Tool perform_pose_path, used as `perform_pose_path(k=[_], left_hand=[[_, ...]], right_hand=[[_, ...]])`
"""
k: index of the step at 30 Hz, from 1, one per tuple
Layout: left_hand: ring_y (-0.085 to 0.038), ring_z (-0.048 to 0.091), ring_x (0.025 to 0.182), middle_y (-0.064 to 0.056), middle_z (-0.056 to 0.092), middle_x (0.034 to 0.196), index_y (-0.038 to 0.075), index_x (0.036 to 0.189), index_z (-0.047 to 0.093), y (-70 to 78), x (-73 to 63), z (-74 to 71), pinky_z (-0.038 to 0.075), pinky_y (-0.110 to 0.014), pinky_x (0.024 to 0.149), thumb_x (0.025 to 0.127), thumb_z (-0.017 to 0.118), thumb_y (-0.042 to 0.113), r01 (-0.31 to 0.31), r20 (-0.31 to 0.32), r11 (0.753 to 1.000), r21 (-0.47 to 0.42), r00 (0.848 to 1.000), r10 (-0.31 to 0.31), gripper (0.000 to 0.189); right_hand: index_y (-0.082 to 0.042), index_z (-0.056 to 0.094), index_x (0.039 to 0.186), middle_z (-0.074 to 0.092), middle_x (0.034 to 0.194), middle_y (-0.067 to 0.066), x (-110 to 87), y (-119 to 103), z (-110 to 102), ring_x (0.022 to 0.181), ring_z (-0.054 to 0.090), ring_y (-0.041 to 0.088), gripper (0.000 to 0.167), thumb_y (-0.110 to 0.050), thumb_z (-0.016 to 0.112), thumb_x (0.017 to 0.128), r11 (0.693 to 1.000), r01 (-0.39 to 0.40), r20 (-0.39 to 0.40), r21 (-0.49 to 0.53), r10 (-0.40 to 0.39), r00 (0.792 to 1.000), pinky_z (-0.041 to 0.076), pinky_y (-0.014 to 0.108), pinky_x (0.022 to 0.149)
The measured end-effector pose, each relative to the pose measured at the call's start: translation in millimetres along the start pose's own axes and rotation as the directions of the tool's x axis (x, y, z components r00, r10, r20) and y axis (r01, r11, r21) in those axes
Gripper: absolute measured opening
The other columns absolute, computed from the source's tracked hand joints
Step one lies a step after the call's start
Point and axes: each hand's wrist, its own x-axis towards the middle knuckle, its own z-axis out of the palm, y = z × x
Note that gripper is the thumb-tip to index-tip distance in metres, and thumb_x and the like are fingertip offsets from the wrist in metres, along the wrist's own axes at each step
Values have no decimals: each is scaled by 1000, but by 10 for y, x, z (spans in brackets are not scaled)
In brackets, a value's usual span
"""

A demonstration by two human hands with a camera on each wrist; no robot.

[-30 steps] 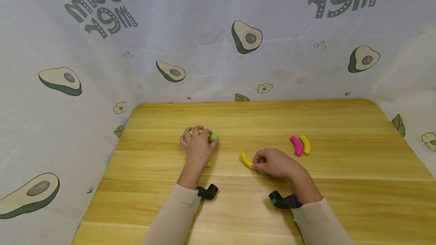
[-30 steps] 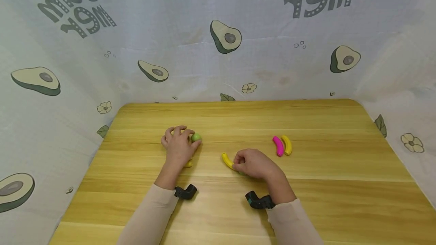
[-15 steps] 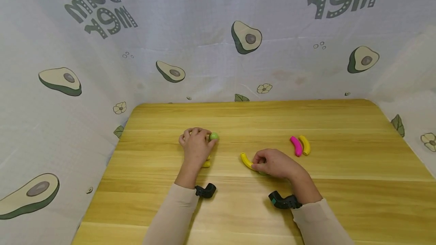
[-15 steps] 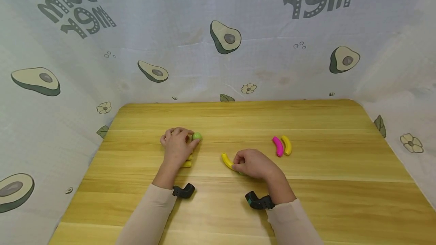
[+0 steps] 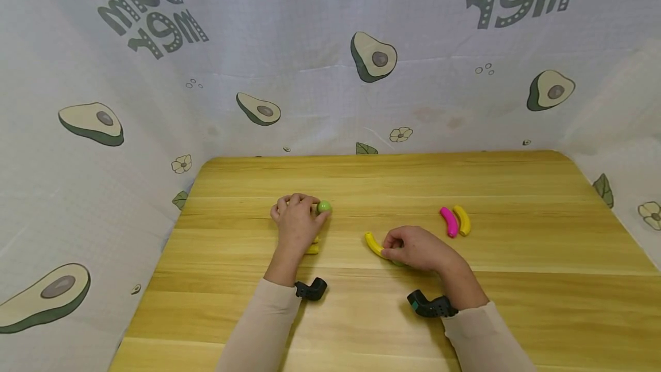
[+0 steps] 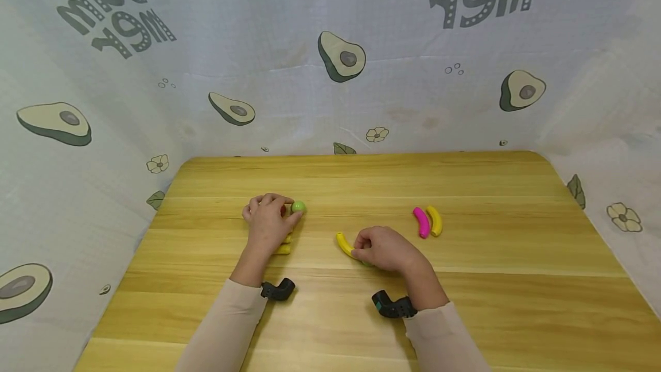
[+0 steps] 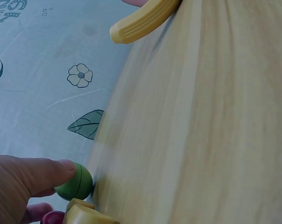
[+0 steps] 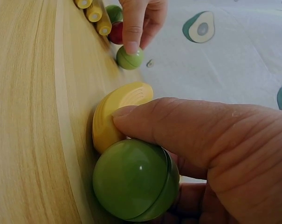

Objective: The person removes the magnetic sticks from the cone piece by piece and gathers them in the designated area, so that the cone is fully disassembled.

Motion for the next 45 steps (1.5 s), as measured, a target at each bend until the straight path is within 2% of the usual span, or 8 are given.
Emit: perform_pose_path(k=[18, 22, 26, 30, 35, 39, 41, 45], left_hand=[[-39, 48, 129, -8, 69, 124, 19, 115, 76, 3, 2, 38, 26, -61, 110, 88, 80, 42, -7, -3, 1000, 26, 1000, 7, 36], [-33, 50, 135, -4, 71, 128, 23, 125, 72, 35, 16, 42, 27, -61, 113, 90, 77, 44, -86, 35, 993, 78, 996, 83, 41], [-31, 51, 139, -1, 74, 125, 23, 127, 72, 83, 38, 53, 25, -65, 116, 93, 75, 39, -199, 85, 975, 102, 978, 191, 38], [-30, 56, 133, -1, 76, 119, 21, 124, 73, 82, 51, 38, 26, -65, 115, 92, 77, 34, -220, 73, 974, 60, 974, 216, 35], [-33, 58, 117, -8, 72, 126, 15, 127, 70, -116, 127, -152, 34, -57, 107, 93, 76, 32, -140, -16, 982, -129, 990, 139, 38], [-34, 58, 116, -12, 67, 132, 10, 132, 66, -427, 201, -341, 46, -50, 102, 96, 73, 30, 7, -43, 960, -281, 999, -20, 42], [-33, 59, 116, -13, 65, 134, 8, 135, 63, -591, 223, -403, 51, -48, 98, 97, 71, 29, 89, -25, 938, -336, 994, -103, 44], [-34, 63, 116, -16, 63, 136, 5, 138, 59, -843, 221, -465, 54, -47, 93, 98, 68, 23, 231, 41, 894, -384, 972, -233, 45]], right_hand=[[-17, 69, 86, 60, 76, -6, 7, 3, -8, 70, 50, 12, 12, -25, 74, 93, 1000, 5, 0, -14, -5, 1000, 41, 25, 63], [-17, 69, 86, 60, 76, -6, 8, 1, -7, 70, 50, 12, 12, -25, 74, 93, 1000, 2, 2, -11, -2, 1000, 40, 25, 63], [-17, 69, 86, 60, 75, -7, 5, -9, -4, 69, 50, 12, 12, -25, 74, 93, 1000, -4, 0, -7, 4, 1000, 40, 25, 63], [-17, 69, 86, 61, 75, -6, -4, -11, -7, 69, 50, 11, 12, -26, 74, 93, 1000, 1, -2, -2, -1, 1000, 40, 24, 62], [-16, 69, 87, 61, 76, -6, 15, -16, 1, 69, 50, 12, 12, -26, 74, 93, 1000, 7, -1, -6, -7, 1000, 41, 25, 63], [-16, 69, 87, 61, 76, -5, 22, -8, 5, 69, 50, 13, 11, -24, 74, 94, 1000, 2, 0, -2, -2, 1000, 41, 25, 63], [-16, 69, 87, 61, 76, -5, 17, -3, 5, 69, 50, 13, 11, -24, 73, 94, 1000, -1, 0, 0, 1, 1000, 41, 25, 63], [-16, 69, 87, 61, 76, -5, 18, -6, 6, 70, 50, 14, 11, -24, 74, 94, 1000, -5, -2, -7, 5, 1000, 41, 26, 63]])
